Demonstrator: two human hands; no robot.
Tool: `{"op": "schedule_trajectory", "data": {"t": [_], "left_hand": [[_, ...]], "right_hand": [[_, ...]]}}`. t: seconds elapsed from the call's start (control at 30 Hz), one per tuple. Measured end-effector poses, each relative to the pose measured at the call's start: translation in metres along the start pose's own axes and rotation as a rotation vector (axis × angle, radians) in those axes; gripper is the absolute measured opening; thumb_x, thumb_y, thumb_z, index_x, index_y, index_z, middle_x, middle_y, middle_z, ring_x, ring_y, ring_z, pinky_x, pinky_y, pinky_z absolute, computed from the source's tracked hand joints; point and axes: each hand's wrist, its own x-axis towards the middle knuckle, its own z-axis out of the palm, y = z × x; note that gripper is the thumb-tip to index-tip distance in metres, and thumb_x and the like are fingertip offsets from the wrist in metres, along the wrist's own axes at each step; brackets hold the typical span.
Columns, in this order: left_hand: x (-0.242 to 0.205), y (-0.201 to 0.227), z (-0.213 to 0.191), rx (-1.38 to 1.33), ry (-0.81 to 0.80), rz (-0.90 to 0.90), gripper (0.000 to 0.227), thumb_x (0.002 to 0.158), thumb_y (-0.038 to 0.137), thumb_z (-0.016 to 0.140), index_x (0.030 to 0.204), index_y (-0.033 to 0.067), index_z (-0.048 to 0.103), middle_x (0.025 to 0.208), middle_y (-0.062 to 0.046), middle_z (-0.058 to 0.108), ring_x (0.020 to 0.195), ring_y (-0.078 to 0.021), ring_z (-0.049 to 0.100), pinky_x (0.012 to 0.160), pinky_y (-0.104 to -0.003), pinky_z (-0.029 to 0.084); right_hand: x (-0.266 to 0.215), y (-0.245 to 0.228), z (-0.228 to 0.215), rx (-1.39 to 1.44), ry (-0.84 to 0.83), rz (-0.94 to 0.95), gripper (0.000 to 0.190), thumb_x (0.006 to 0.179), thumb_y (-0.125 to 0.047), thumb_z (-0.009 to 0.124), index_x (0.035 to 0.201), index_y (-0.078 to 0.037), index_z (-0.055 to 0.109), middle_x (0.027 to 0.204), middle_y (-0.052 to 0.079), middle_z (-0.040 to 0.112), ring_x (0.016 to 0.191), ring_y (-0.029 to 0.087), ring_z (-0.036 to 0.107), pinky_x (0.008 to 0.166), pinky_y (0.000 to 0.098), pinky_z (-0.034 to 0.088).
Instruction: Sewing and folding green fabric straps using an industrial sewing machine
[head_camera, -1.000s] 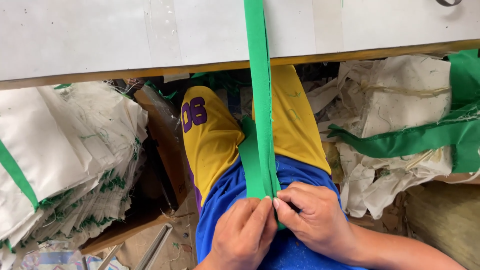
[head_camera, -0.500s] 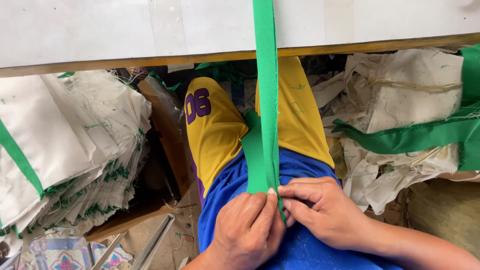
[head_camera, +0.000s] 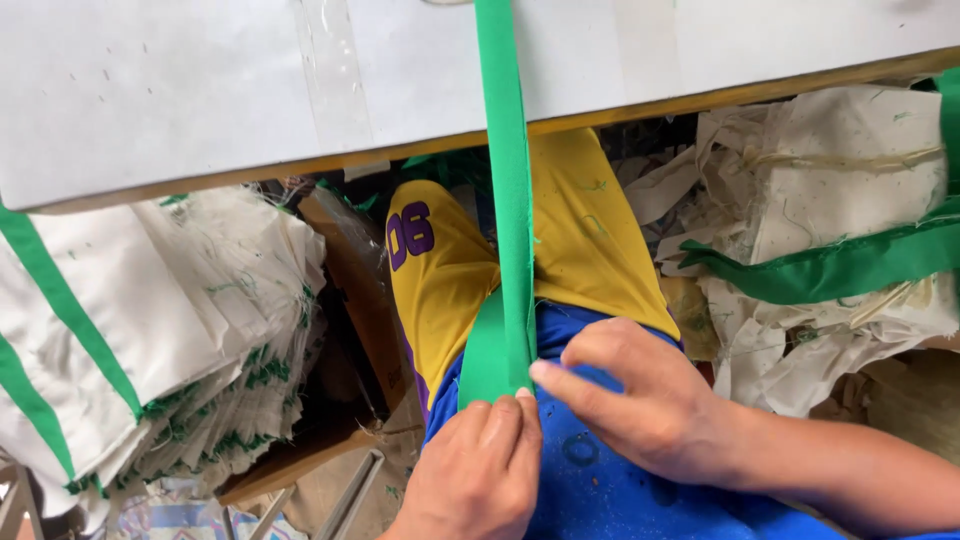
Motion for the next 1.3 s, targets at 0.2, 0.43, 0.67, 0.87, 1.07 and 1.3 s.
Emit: {"op": "schedule_trajectory", "data": {"t": [0.2, 0.43, 0.67, 0.87, 1.07, 1.3], "left_hand": [[0.011, 0.002, 0.007, 0.44, 0.052, 0.153, 0.018, 0.094, -0.002, 0.054, 0.082, 0.0026, 0.067, 0.068, -0.003, 0.048, 0.053, -0.0143, 0.043, 0.044, -0.029, 0.031], [0.006, 0.002, 0.036, 0.492, 0.014, 0.14, 0.013, 0.093, 0.003, 0.058, 0.096, -0.0002, 0.07, 0.064, 0.0, 0.045, 0.047, -0.0122, 0.044, 0.034, -0.029, 0.032], [0.028, -0.042, 0.002, 0.034, -0.289, 0.122, 0.038, 0.094, 0.049, 0.07, 0.069, 0.0229, 0.058, 0.068, 0.0, 0.053, 0.053, -0.0251, 0.056, 0.032, -0.044, 0.041], [0.155, -0.126, -0.012, 0.319, -0.518, 0.637, 0.008, 0.094, 0.02, 0.067, 0.091, 0.0132, 0.07, 0.093, -0.003, 0.06, 0.09, -0.0244, 0.053, 0.071, -0.038, 0.046], [0.189, -0.142, 0.007, 0.235, -0.575, 0.854, 0.024, 0.095, 0.018, 0.072, 0.071, 0.0158, 0.069, 0.082, 0.001, 0.058, 0.082, -0.0231, 0.051, 0.06, -0.037, 0.042], [0.196, -0.134, 0.018, 0.243, -0.581, 0.911, 0.03, 0.092, 0.018, 0.074, 0.064, 0.0228, 0.065, 0.082, 0.003, 0.055, 0.086, -0.0221, 0.049, 0.061, -0.036, 0.041]], "right_hand": [[0.016, 0.019, 0.003, -0.452, 0.1, -0.59, 0.019, 0.104, -0.014, 0.066, 0.115, 0.002, 0.067, 0.101, 0.007, 0.06, 0.083, 0.023, 0.056, 0.068, 0.0372, 0.045], [0.004, 0.029, 0.021, -0.408, 0.202, -0.534, 0.013, 0.102, -0.005, 0.06, 0.107, 0.004, 0.068, 0.097, 0.008, 0.062, 0.081, 0.024, 0.056, 0.068, 0.0384, 0.041], [-0.009, 0.047, 0.037, -0.207, 0.221, -0.39, 0.022, 0.108, -0.016, 0.048, 0.114, -0.004, 0.067, 0.101, 0.0, 0.068, 0.085, 0.025, 0.054, 0.075, 0.0431, 0.036], [-0.014, 0.04, 0.035, -0.029, 0.22, -0.204, 0.024, 0.106, -0.015, 0.044, 0.101, -0.008, 0.066, 0.091, 0.006, 0.059, 0.111, 0.036, 0.06, 0.116, 0.0646, 0.026], [-0.02, 0.039, 0.043, -0.076, 0.207, -0.131, 0.012, 0.103, -0.007, 0.05, 0.101, -0.009, 0.062, 0.093, 0.008, 0.054, 0.131, 0.042, 0.056, 0.119, 0.0712, 0.016], [-0.019, 0.041, 0.043, -0.093, 0.166, -0.121, 0.015, 0.104, -0.002, 0.049, 0.096, -0.001, 0.061, 0.094, 0.014, 0.056, 0.138, 0.042, 0.052, 0.12, 0.0677, 0.022]]}}
